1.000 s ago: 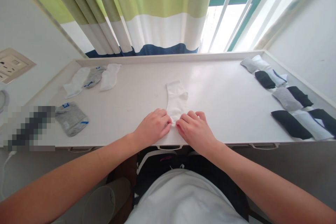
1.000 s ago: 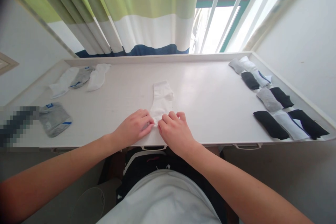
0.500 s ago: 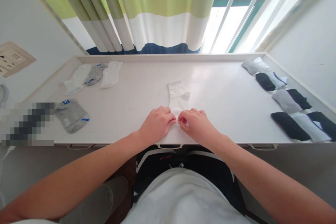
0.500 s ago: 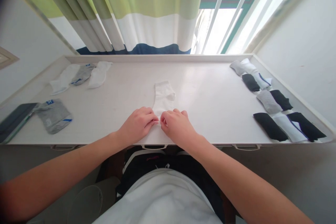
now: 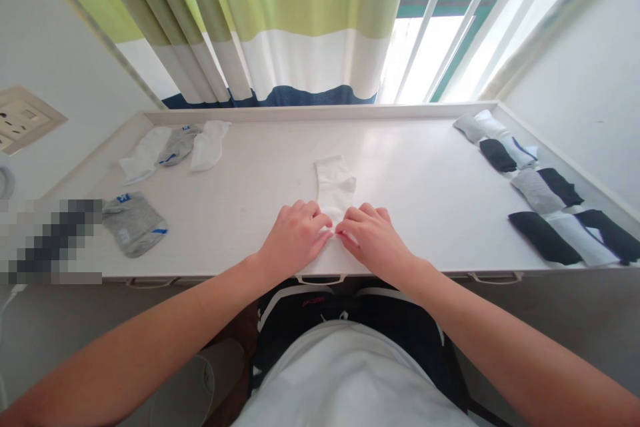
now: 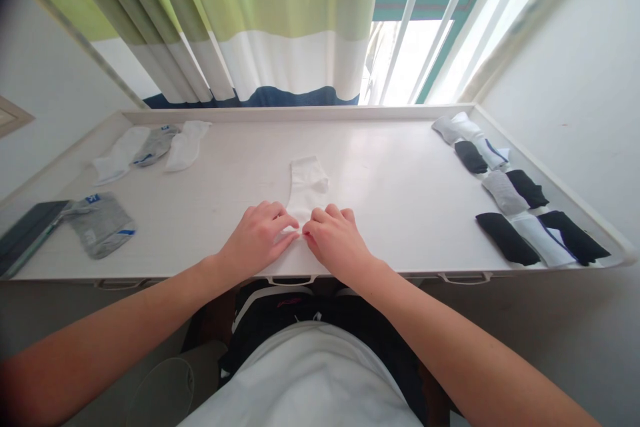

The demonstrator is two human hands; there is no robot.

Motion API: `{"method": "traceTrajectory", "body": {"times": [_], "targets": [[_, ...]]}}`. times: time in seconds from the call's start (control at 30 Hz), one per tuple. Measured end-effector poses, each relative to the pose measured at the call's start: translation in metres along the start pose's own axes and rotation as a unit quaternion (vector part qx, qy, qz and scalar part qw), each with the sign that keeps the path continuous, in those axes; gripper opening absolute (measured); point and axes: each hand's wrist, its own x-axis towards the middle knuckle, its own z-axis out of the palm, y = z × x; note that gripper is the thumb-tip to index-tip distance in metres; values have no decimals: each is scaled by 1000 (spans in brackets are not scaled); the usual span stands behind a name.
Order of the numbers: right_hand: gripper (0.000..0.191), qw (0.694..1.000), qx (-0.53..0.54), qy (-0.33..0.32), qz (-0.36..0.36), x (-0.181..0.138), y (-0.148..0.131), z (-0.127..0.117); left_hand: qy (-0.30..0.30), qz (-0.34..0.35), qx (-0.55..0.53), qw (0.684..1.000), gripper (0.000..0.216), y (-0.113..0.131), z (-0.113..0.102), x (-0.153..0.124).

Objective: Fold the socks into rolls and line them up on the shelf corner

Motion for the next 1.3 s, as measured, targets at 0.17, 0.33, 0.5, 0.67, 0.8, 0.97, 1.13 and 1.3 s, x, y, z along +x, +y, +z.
{"method": "traceTrajectory", "body": {"times": [0.17,0.33,0.5,0.67,0.8,0.97,1.13,1.3], "targets": [[18,996,39,-66,41,11,1,-9,44,116,97,988,17,-1,1,-5],[18,995,52,-75,45,15,3,-9,8,68,95,993,20,-1,5,1],[9,1000,6,-9,7,4,3,-3,-42,-8,29,999,18,3,6,7],[17,996,-65,26,-46,-1,4,4,-56,-32,5,998,17,4,6,10],[25,998,-48,11,-35,5,4,4,-40,-25,13,999,17,2,6,9],[25,998,30,-56,18,14,2,-8,47,58,67,995,20,-1,4,3],[24,993,65,-87,36,22,5,-13,71,90,87,990,13,-5,8,1],[14,997,38,-60,28,15,5,-10,31,58,44,997,18,-5,12,4]]}}
